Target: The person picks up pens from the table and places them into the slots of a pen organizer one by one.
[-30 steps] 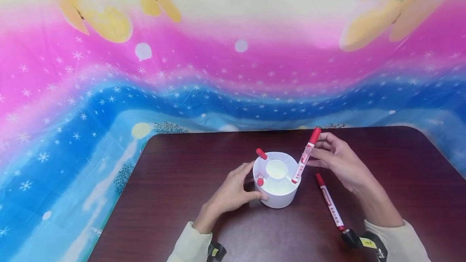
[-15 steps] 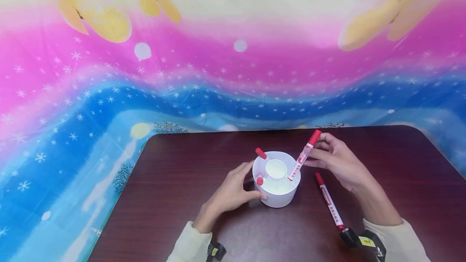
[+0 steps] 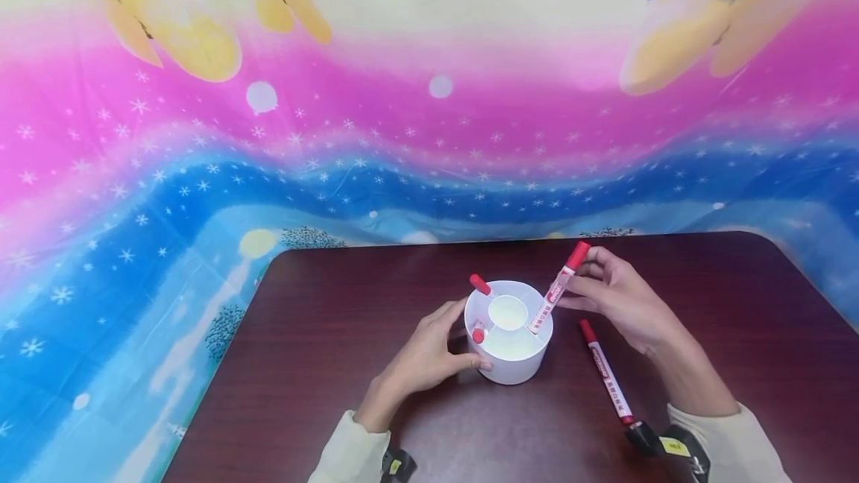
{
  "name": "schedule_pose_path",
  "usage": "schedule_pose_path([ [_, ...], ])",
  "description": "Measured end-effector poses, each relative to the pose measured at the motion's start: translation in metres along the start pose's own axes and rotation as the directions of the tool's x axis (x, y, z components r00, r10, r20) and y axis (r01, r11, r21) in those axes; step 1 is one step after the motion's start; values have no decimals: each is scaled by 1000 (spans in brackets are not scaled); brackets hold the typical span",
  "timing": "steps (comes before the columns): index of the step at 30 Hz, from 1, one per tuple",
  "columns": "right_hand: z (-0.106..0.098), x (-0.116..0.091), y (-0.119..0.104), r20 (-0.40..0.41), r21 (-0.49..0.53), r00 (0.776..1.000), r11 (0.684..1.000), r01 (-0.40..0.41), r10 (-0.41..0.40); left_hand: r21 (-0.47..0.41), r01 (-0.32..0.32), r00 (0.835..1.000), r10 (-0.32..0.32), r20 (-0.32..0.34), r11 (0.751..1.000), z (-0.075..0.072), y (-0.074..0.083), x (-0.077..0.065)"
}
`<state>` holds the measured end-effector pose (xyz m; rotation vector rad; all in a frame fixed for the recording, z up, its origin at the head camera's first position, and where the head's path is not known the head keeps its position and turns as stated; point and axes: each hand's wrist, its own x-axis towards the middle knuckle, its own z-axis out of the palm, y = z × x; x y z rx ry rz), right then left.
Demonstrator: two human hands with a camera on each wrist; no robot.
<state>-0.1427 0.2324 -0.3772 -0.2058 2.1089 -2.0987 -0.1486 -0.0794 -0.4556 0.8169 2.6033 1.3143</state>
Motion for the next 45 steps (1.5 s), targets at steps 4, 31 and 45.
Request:
schedule_pose_path([
  [4, 0, 0, 1, -2, -3, 1000, 1000, 1, -1, -21, 0, 1000, 0, 4, 1000, 1, 0, -1],
  [31, 4, 3, 1, -25, -88, 1000, 996, -18, 16, -21, 3, 1000, -3, 0, 1000, 0, 0, 0],
  [45, 8, 6, 4, -41, -131, 999, 991, -41, 35, -51, 15, 1000, -15, 12, 999, 0, 1, 1],
])
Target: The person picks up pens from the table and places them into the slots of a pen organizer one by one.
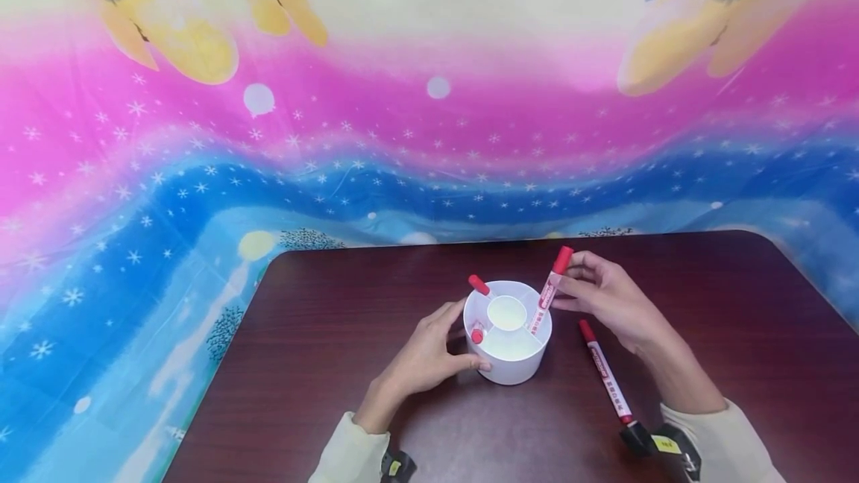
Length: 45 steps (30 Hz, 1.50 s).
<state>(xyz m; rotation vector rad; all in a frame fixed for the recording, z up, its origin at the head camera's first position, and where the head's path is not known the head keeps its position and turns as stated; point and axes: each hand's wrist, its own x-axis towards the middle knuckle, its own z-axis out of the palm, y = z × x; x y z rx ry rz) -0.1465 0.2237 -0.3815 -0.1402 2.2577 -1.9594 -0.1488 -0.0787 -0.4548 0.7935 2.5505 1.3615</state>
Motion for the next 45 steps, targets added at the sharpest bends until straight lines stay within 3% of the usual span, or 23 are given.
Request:
schedule_pose_path([
  [12, 3, 1, 4, 13, -8, 998, 998, 55, -55, 4, -1, 1000, 1, -1, 1000, 1, 0, 0],
  [26, 2, -2, 2, -11, -89, 999, 995, 45, -47, 30, -3, 1000, 3, -7, 1000, 2, -1, 0],
  [36, -13, -5, -1, -13, -132, 998, 989, 66, -68, 67, -4, 1000, 3, 17, 998, -5, 1, 1],
  [45, -30, -16, 12, -33, -184, 998, 982, 41, -48, 139, 26, 1000, -27, 10, 990, -10, 3, -2],
])
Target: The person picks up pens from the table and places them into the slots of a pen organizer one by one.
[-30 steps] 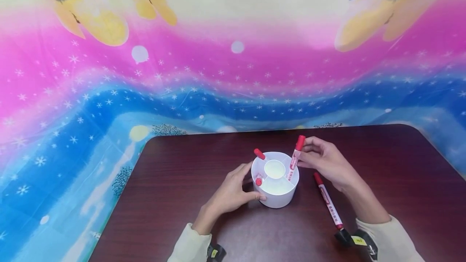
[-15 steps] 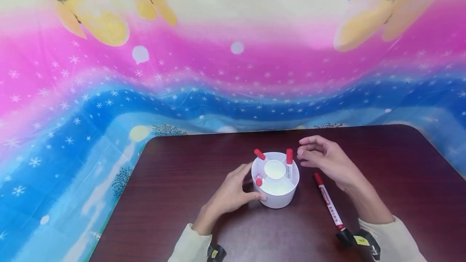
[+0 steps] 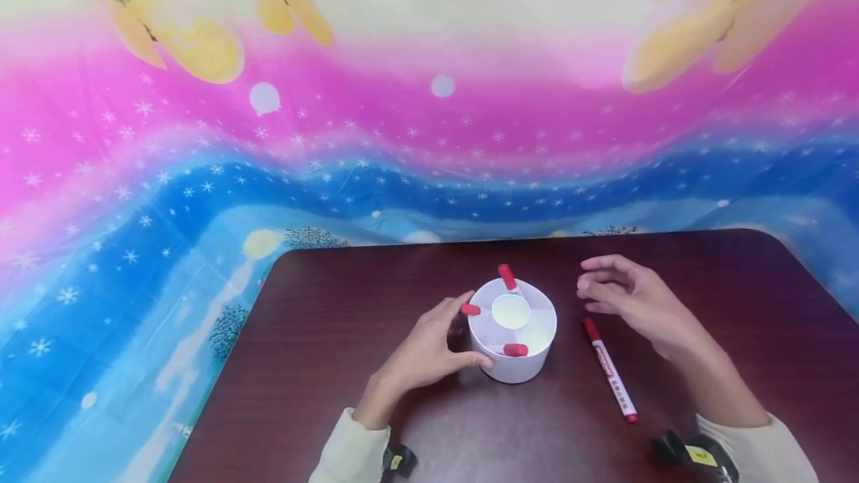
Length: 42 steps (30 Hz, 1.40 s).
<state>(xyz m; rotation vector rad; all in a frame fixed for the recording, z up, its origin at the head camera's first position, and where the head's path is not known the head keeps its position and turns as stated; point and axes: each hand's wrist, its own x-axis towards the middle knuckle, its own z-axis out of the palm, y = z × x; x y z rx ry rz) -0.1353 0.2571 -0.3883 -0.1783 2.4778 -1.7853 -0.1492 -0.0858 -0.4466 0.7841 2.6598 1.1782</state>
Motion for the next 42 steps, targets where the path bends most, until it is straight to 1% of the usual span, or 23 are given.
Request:
schedule_pose_path([
  [8, -11, -11, 20, -15, -30, 1000, 999, -27, 27, -35, -21, 1000, 20, -14, 999, 5, 2, 1],
  [15, -18, -20, 36, -18, -61, 996, 995, -85, 84, -35, -23, 1000, 23, -19, 999, 6, 1, 0],
  [19, -19, -24, 46, -6, -54, 994, 992, -111, 111, -45, -7, 1000, 6, -14, 999, 5, 2, -1],
  [22, -20, -25, 53, 3, -54, 993, 992, -115, 115, -48, 1, 1000, -1, -13, 999, 5, 3, -2],
  [25, -21, -28, 59, 14, -58, 992, 990, -127, 128, -40, -7, 1000, 6, -16, 999, 5, 3, -1],
  [28, -23, -30, 65, 41, -70, 990, 988, -135, 138, -32, -14, 1000, 14, -20, 999, 5, 3, 0],
  [35, -25, -34, 73, 87, -111, 975, 975, -193, 203, -31, -14, 1000, 13, -20, 999, 6, 2, 0],
  [42, -24, -38, 80, 112, -124, 967, 968, -217, 230, -37, -5, 1000, 4, -10, 999, 8, -1, 1],
])
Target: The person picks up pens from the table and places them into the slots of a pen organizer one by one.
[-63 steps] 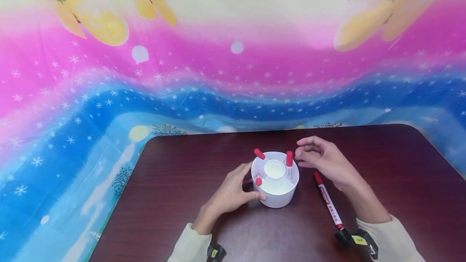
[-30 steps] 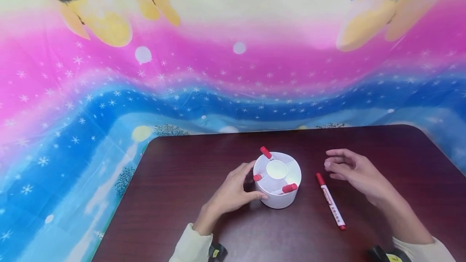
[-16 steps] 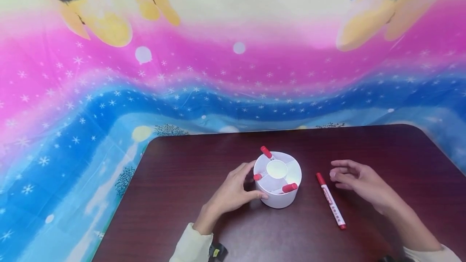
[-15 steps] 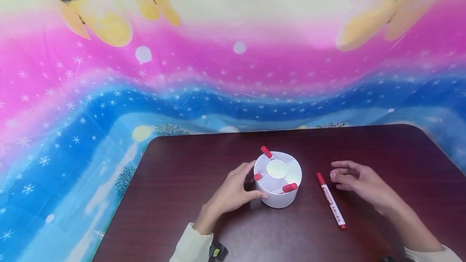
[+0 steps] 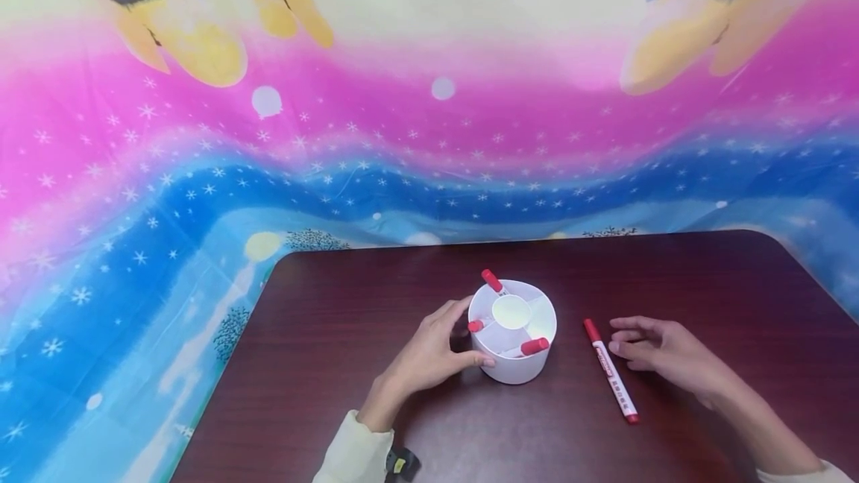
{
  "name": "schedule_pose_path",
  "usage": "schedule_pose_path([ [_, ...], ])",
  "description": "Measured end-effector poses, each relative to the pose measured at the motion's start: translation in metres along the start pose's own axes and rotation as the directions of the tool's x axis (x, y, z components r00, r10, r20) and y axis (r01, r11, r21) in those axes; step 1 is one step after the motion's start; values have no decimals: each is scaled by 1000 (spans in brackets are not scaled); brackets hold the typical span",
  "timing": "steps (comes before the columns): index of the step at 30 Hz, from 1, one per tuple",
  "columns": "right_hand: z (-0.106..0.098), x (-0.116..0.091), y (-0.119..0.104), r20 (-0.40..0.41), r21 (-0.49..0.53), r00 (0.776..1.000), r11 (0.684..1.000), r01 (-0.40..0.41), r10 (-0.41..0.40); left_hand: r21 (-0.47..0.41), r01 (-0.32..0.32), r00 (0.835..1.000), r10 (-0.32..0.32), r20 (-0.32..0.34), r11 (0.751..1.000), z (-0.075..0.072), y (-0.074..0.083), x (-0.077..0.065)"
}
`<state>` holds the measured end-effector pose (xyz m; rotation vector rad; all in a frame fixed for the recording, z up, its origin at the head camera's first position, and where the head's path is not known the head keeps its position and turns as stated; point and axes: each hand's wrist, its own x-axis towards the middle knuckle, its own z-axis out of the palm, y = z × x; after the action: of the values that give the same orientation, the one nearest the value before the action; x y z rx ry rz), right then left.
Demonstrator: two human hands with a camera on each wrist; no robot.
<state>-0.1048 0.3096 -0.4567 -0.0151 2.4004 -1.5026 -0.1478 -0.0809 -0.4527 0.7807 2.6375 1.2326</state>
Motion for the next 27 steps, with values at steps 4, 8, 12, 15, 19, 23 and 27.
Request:
schedule_pose_path([
  [4, 1, 2, 2, 6, -19, 1000, 1000, -8, 8, -5, 3, 1000, -3, -1, 1000, 0, 0, 0],
  [8, 5, 4, 1, 12, -20, 1000, 1000, -20, 20, -2, 2, 1000, -2, -2, 1000, 0, 1, 0],
  [12, 8, 6, -3, 11, -26, 999, 999, -39, 40, -8, 4, 1000, -4, 2, 1000, 0, 2, 0],
  [15, 11, 7, -7, -9, -61, 998, 996, -59, 58, -13, 7, 1000, -7, 4, 1000, 0, 2, 0],
  [19, 17, 9, -11, -59, -120, 995, 989, -84, 77, -19, 6, 1000, -6, 0, 1000, -1, 2, 0],
  [23, 22, 12, -13, -88, -145, 994, 987, -75, 63, -27, 8, 1000, -8, -3, 1000, -1, 2, -1],
  [27, 24, 12, -13, -84, -146, 995, 988, -58, 46, -29, 9, 1000, -10, -3, 1000, 0, 2, -1],
])
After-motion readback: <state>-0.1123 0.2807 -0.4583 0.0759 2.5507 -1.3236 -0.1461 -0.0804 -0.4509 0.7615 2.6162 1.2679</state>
